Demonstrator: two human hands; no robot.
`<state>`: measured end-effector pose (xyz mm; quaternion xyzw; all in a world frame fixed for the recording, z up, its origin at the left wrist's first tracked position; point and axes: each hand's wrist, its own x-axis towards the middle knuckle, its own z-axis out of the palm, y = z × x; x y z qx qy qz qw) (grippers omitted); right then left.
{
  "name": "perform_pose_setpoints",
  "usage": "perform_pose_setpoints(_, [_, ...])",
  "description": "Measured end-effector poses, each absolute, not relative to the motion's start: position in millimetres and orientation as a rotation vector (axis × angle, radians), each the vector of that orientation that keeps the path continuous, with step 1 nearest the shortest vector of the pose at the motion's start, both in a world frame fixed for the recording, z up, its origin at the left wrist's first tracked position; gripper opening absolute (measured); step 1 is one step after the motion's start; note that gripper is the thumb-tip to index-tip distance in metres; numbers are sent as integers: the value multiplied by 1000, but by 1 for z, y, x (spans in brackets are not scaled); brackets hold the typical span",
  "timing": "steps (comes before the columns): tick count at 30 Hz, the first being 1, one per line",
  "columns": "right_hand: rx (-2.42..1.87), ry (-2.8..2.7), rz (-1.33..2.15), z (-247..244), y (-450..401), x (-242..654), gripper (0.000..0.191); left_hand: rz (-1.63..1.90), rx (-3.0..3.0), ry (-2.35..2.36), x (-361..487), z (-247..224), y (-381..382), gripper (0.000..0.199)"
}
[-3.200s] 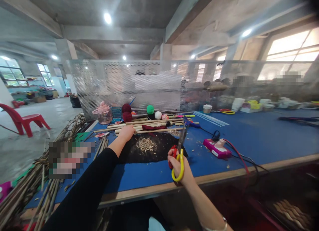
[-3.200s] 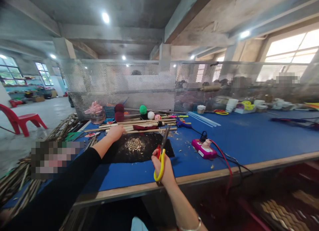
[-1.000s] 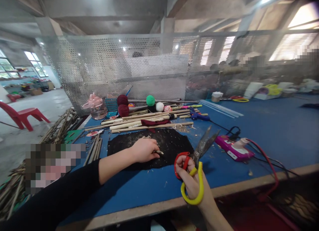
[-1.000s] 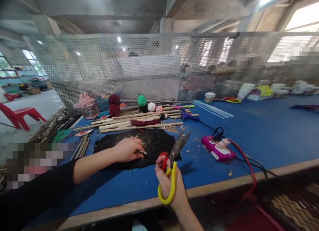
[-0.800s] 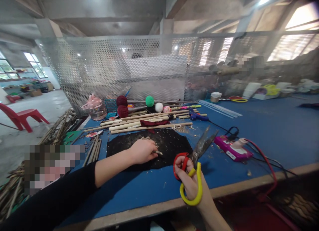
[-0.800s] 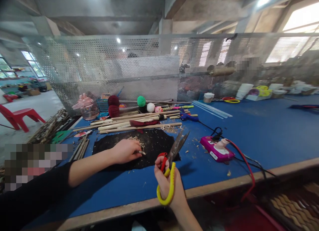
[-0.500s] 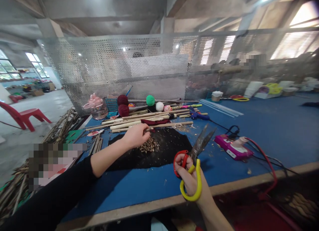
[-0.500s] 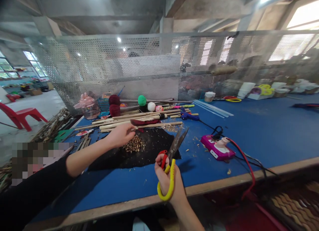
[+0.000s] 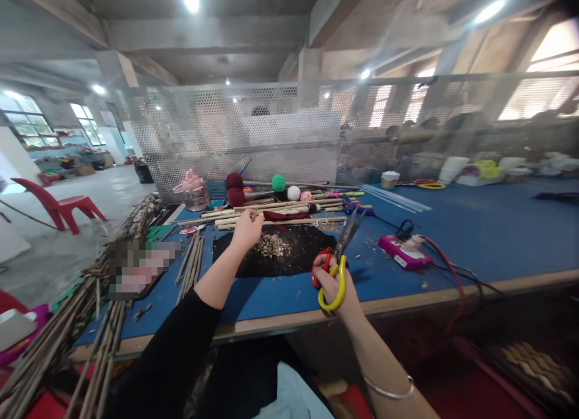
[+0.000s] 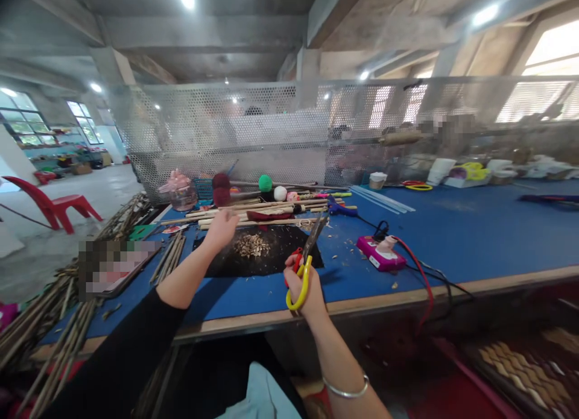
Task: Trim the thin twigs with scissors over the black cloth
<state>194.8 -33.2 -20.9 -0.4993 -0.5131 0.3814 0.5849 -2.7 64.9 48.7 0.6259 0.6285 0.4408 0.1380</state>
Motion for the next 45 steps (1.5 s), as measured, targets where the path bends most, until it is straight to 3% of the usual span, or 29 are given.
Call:
perform_pose_setpoints(8, [-1160,-1265,812,-23,-30,191,17,1547,1713,1780,-18,22,38,21])
perform_pose_setpoints(18, [-1479,-1827,546,-3,-49,167,38,1613,1713,1861,-39,-8,35,16])
perform_pose_setpoints(29, [-1609,-1769,212,19,14,166,35,1640,1377,1373,-19,-8,49,23])
perform_pose_setpoints(35, [-1542,-1807,354,8,43,144,37,1437,925,825,3,-8,47,41])
perform_pose_setpoints(38, [-1519,-1811,386,-6,39,142,42,1406,935,766,-1,-11,38,48])
perform_pose_setpoints(45, [-1654,-1809,283,-6,21,142,55,1452,976,810,1,-18,35,40])
